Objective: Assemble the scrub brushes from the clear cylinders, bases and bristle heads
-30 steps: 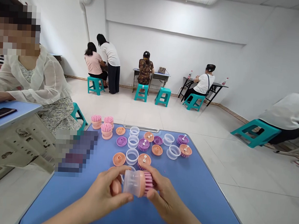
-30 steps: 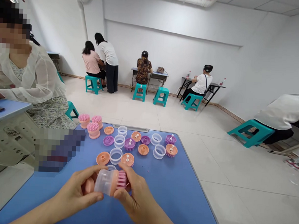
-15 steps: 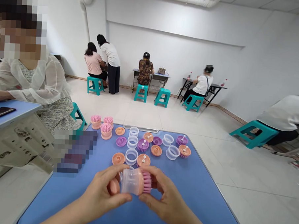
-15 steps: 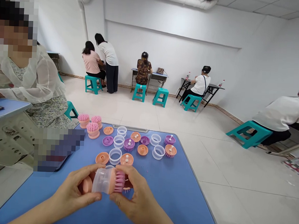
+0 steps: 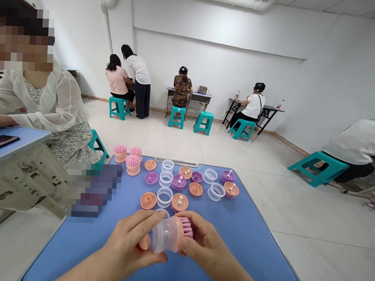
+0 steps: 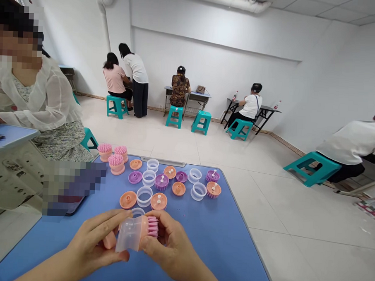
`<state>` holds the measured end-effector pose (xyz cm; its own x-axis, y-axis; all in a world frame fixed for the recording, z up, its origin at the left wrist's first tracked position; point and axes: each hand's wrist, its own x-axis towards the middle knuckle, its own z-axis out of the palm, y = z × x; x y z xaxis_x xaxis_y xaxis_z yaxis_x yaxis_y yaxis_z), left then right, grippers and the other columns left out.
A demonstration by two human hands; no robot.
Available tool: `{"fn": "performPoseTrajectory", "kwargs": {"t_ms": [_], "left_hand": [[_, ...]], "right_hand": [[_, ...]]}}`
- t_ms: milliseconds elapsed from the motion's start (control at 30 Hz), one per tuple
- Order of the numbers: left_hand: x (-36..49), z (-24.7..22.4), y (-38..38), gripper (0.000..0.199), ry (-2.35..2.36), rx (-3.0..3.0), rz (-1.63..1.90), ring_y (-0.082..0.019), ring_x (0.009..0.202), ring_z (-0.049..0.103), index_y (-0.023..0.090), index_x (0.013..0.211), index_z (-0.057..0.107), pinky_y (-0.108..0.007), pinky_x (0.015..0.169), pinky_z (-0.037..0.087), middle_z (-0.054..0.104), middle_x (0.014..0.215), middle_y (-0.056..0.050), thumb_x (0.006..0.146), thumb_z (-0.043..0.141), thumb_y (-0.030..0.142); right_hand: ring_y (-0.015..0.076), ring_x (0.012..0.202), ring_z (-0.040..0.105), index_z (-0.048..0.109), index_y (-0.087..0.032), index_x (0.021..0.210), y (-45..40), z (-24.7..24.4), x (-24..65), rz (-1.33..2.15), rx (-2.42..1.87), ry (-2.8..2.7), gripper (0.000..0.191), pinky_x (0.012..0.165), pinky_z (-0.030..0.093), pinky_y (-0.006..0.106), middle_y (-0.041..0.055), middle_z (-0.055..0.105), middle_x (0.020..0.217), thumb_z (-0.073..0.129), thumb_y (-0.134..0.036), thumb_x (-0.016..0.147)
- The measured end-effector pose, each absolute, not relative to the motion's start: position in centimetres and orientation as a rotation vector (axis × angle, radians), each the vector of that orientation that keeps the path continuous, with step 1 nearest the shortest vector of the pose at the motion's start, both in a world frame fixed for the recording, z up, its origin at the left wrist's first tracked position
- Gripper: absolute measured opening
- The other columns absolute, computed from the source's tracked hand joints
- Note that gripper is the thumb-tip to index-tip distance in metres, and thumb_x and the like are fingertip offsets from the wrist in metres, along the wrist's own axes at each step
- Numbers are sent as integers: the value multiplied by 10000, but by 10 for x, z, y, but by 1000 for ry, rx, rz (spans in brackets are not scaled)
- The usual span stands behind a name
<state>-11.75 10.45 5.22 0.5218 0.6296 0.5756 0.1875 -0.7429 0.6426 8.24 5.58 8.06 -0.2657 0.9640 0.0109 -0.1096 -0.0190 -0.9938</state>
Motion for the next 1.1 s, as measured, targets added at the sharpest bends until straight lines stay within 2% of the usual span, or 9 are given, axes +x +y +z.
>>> {"fn": "performPoseTrajectory", "kwargs": {"t_ms": [100, 200, 300, 433, 600, 800, 900, 1033, 1100], "left_hand": [[-114, 55, 106, 719, 747, 1641, 1019, -110, 591, 520, 298, 1250, 484, -203, 560, 441, 625, 839, -3, 598, 783, 339], [-111, 66, 110, 433, 681, 945, 885, -46, 516, 411, 204, 1079, 598, -158, 488, 373, 532, 803, 8, 711, 674, 420], [-109, 75, 112, 262, 540, 538, 835, -48, 585, 459, 161, 891, 624, -158, 574, 406, 489, 776, 12, 726, 674, 359], [-106, 77, 105, 291, 485, 498, 817, -107, 760, 539, 173, 835, 611, -216, 746, 440, 536, 812, -4, 617, 771, 279], [-105, 74, 98, 323, 542, 702, 713, -163, 891, 544, 185, 931, 600, -266, 776, 447, 569, 950, -42, 751, 628, 452], [-110, 69, 99, 508, 729, 1074, 737, -122, 650, 500, 179, 960, 591, -238, 630, 426, 543, 724, 6, 810, 401, 626], [-113, 70, 100, 519, 685, 1165, 778, -110, 652, 492, 219, 1089, 555, -231, 633, 423, 532, 755, 14, 765, 496, 619], [-114, 69, 101, 620, 546, 1236, 862, -177, 916, 535, 287, 1175, 505, -287, 787, 438, 561, 994, -23, 641, 696, 537], [-114, 67, 100, 609, 570, 1362, 908, -185, 908, 547, 271, 1163, 508, -300, 792, 446, 572, 1019, -41, 637, 720, 491]], "right_hand": [[133, 697, 558, 530, -196, 1032, 52, 82, 81, 1127, -1046, -1406, 316, 635, 485, 242, 28, 601, 851, 574, -165, 721], [147, 712, 592, 510, -226, 1067, 49, 79, 77, 814, -1024, -1563, 420, 647, 504, 237, 27, 620, 874, 544, -84, 674], [177, 781, 614, 484, -250, 1114, 49, 70, 71, 536, -880, -1781, 555, 708, 504, 263, 24, 626, 913, 563, -49, 603], [222, 893, 617, 427, -249, 1180, 51, 57, 63, 323, -845, -1890, 650, 788, 494, 304, 58, 622, 1004, 600, -53, 586], [232, 884, 605, 425, -293, 1169, 52, 60, 63, 407, -875, -1822, 650, 785, 496, 338, 46, 617, 982, 573, -27, 595], [176, 772, 619, 495, -285, 1128, 49, 70, 76, 771, -979, -1586, 477, 661, 530, 242, 38, 616, 940, 557, -67, 708], [194, 898, 605, 518, -301, 1128, 49, 69, 78, 818, -982, -1568, 466, 729, 528, 250, 42, 604, 1023, 588, -84, 722], [228, 1048, 549, 542, -282, 1121, 49, 61, 79, 836, -984, -1498, 382, 837, 503, 298, 73, 576, 1107, 632, -193, 761], [238, 1075, 536, 548, -271, 1113, 49, 57, 80, 880, -998, -1425, 350, 870, 490, 315, 89, 567, 1128, 641, -280, 776]]}}
